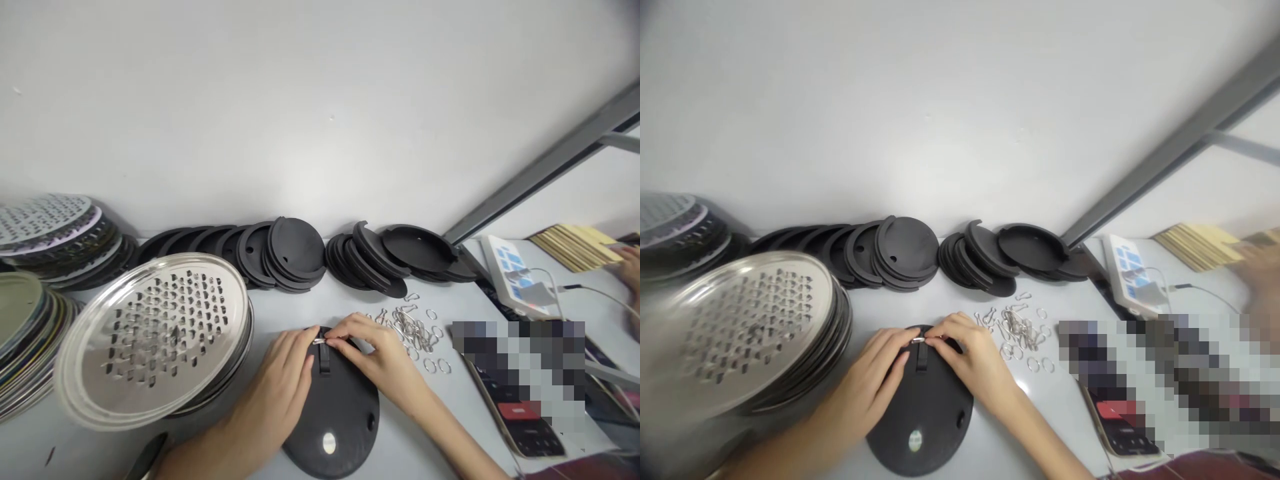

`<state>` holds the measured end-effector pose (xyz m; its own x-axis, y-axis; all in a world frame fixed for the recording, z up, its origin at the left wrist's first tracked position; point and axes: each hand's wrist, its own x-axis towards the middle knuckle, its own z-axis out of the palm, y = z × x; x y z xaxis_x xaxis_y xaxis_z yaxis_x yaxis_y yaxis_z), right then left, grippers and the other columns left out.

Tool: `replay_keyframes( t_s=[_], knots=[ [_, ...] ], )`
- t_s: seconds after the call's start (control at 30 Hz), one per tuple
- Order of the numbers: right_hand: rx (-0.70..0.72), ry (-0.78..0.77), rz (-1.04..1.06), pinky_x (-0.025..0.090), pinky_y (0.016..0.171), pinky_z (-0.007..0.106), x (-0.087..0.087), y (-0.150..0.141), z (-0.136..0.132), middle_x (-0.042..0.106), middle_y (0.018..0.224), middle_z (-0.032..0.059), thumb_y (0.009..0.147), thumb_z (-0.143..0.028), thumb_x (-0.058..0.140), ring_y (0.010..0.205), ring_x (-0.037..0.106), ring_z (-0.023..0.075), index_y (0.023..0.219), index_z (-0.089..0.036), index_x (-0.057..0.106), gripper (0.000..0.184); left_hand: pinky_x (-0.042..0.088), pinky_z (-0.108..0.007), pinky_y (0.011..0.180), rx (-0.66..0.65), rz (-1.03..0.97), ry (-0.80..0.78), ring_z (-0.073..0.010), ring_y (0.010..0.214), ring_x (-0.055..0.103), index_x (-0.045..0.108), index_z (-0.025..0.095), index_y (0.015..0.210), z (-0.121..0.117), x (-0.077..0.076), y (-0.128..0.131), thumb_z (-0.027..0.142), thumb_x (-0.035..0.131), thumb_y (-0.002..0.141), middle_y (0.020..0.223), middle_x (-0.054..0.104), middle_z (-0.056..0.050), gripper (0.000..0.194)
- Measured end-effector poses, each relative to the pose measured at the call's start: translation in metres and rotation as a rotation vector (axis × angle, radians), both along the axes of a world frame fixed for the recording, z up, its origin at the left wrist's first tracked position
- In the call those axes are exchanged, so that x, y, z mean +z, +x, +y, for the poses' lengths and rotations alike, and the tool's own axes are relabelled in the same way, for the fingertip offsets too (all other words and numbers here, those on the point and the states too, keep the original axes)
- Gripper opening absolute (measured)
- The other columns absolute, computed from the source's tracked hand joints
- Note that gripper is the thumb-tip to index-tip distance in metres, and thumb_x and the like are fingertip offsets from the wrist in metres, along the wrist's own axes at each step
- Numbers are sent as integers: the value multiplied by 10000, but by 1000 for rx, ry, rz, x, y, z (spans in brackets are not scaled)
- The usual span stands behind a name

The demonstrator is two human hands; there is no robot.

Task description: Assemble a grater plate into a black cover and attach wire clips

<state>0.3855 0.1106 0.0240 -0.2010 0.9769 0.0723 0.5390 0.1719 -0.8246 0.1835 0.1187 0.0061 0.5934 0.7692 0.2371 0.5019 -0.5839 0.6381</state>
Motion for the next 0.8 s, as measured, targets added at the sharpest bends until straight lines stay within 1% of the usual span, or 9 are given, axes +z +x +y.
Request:
replay_keyframes(
  t_s=[0.07,0.13,0.2,0.27,0.37,0.5,0.57,0.67,0.8],
  knots=[
    [6,30,8,467,796,274,-3,0,-2,660,882,2,921,-173,562,875,600,150,923,-243,681,138,499,-372,929,-29,-6,-55,-193,1053,561,476,226,1233,3,2,3,115,342,974,1089,577,-57,311],
    [12,69,13,467,799,279,-6,-1,-5,659,885,8,926,-164,551,880,593,155,933,-237,670,139,505,-338,917,-40,-21,-102,-169,998,578,530,232,1112,5,4,4,104,350,976,1043,569,-35,260],
    [16,113,5,467,803,282,-10,-1,-8,652,899,14,934,-152,534,887,583,158,971,-235,655,151,509,-301,905,-29,-41,-132,-146,956,591,552,230,1016,8,4,5,98,348,979,1028,559,-25,246],
    [18,162,-16,469,808,286,-15,0,-12,642,932,24,942,-137,512,896,574,159,1024,-237,639,182,517,-289,881,-5,-40,-127,-141,919,599,565,227,962,9,2,6,102,357,980,999,556,-22,244],
    [24,240,-74,478,805,292,-22,0,-16,625,969,41,949,-117,487,906,563,163,1082,-231,622,222,526,-312,853,34,-36,-46,-155,885,605,580,222,959,10,-3,8,121,387,977,937,562,-22,218],
    [41,386,-229,477,862,348,-26,2,-20,606,1140,96,956,-114,461,1016,546,202,1173,-196,590,265,531,-343,849,124,-95,116,-173,890,619,528,212,1125,10,-9,11,145,440,967,931,607,-32,193],
    [85,439,-290,479,865,376,-24,2,-22,615,1154,113,967,-125,441,1018,550,216,1210,-170,568,278,533,-346,843,149,-114,155,-176,890,623,507,208,1157,9,-10,12,146,462,959,929,622,-33,212],
    [126,443,-311,494,840,395,-20,2,-23,645,1068,117,986,-148,402,955,567,217,1226,-145,550,283,531,-333,834,134,-129,150,-167,884,622,531,210,1109,10,-11,12,118,464,953,932,631,-27,193],
    [123,422,-308,502,835,418,-19,2,-26,633,1071,127,998,-171,374,946,563,221,1257,-155,530,303,523,-318,828,90,-174,160,-160,879,617,559,200,1057,11,-11,9,95,466,947,913,636,-26,178]
  ],
)
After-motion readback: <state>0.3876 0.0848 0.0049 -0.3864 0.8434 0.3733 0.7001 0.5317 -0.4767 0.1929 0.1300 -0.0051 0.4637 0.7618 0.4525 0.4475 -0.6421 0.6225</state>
